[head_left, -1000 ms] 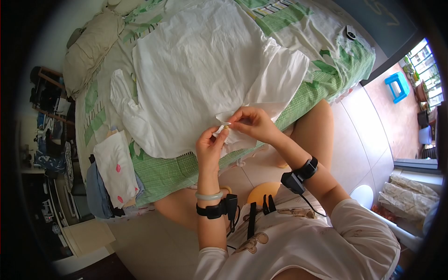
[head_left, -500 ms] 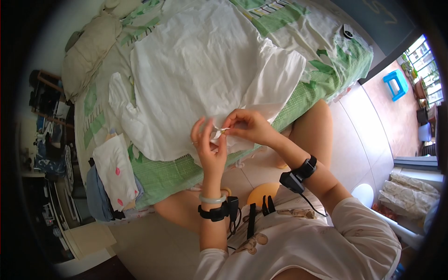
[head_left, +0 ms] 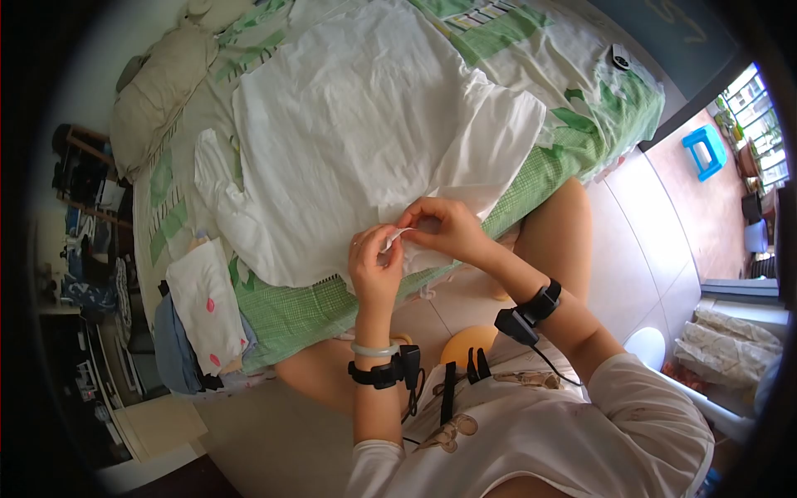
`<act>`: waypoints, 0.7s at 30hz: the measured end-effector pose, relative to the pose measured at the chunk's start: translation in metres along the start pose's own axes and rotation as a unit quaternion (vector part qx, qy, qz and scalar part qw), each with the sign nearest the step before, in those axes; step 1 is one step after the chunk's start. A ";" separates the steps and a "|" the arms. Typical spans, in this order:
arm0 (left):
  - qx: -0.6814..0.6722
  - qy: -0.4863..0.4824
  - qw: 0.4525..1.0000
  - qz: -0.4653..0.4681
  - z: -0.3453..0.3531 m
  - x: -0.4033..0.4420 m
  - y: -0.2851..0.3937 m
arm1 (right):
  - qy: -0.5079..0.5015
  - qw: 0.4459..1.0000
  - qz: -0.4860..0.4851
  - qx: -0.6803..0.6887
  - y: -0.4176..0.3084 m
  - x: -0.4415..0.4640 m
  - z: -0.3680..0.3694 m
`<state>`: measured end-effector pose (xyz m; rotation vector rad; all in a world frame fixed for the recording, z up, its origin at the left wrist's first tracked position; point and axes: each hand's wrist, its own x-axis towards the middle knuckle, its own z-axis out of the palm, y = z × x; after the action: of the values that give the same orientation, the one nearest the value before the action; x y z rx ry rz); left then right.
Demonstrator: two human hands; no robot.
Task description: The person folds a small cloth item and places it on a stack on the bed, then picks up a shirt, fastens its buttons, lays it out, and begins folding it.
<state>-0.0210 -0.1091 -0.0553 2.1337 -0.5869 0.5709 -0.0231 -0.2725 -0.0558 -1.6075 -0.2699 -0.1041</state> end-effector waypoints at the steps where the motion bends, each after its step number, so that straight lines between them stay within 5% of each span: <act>1: 0.000 0.001 1.000 0.000 0.000 0.000 -0.001 | 0.005 1.000 -0.005 -0.010 0.000 0.000 0.001; 18: -0.136 -0.054 0.981 -0.126 -0.005 -0.008 -0.005 | -0.040 0.990 -0.091 -0.104 0.003 0.001 -0.004; 21: -0.125 -0.044 0.988 -0.081 -0.003 -0.010 -0.008 | -0.054 0.991 -0.081 -0.096 0.000 0.003 -0.005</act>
<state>-0.0249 -0.1003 -0.0641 1.9528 -0.4996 0.2963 -0.0199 -0.2771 -0.0547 -1.7842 -0.4870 -0.1731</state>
